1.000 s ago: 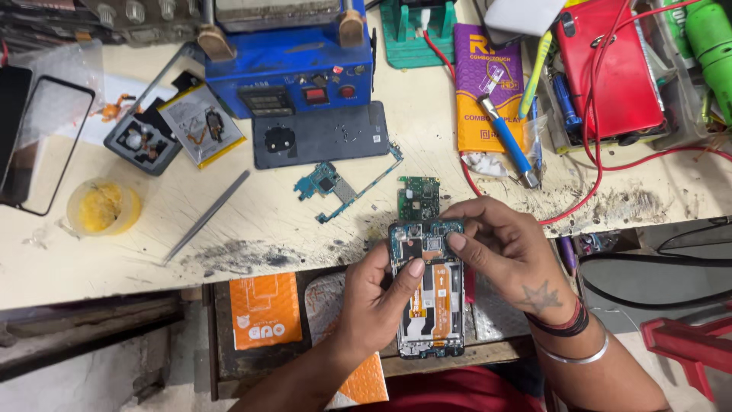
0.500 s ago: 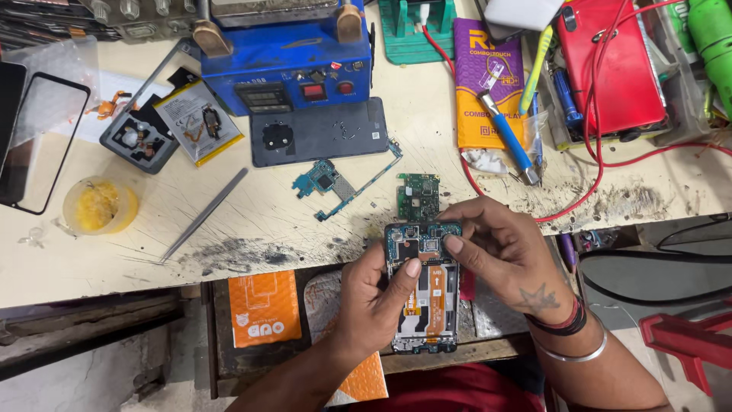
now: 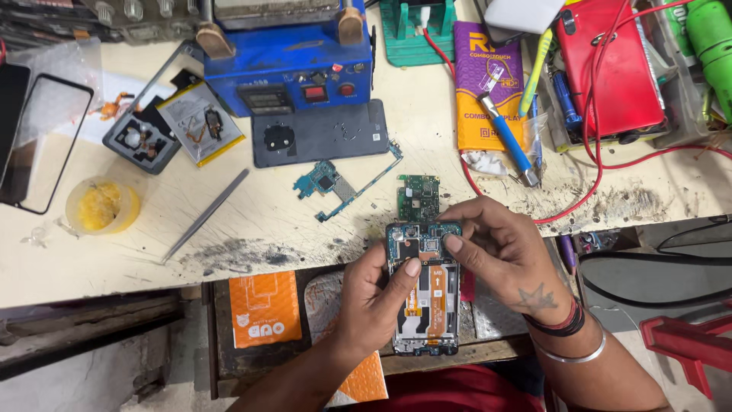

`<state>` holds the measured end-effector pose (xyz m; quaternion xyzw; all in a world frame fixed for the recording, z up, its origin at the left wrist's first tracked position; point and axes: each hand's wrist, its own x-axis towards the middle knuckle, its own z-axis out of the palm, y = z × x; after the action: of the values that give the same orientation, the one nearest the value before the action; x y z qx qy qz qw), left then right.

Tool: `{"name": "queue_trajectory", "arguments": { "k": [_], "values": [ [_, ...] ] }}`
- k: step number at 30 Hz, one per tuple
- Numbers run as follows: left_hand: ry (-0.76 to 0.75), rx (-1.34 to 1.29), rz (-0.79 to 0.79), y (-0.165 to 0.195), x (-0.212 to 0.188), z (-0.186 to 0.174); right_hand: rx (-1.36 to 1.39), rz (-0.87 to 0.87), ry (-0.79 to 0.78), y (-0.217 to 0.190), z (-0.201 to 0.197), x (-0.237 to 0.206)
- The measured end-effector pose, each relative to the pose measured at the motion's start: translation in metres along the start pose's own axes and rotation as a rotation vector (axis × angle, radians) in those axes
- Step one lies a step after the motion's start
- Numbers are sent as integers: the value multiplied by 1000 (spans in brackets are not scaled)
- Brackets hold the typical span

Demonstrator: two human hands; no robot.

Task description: The person repairs a disassembled smartphone at a cluttered workbench. They hold the phone frame, peel adhesive and film from the inside, align the motherboard over the frame, press it into place, and use a tool to work on the board and connectors while other phone parts and screens lie on the bench.

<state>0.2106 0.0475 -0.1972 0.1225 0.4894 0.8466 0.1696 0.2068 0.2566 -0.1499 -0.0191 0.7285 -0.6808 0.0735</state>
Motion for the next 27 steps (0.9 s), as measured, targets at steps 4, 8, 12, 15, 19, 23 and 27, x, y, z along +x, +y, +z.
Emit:
{"name": "queue_trajectory", "arguments": {
  "k": [4,8,12,15,19,23,27],
  "values": [
    [-2,32,-11,0,0,-1,61,-40,-14,1,0,2],
    [-5,87,6,3,2,1,22,-29,-15,-1,-1,1],
    [-35,104,30,6,4,2,22,-26,-7,-2,-2,1],
    [-33,59,-12,7,4,3,7,-34,-1,-1,-3,1],
    [-42,7,-25,6,3,3,-3,1,3,-2,-3,0],
    [-34,-21,-16,3,2,5,11,-8,11,-3,-2,-1],
    [-37,-3,-17,4,2,4,21,-34,4,-3,-2,0]
  ]
}}
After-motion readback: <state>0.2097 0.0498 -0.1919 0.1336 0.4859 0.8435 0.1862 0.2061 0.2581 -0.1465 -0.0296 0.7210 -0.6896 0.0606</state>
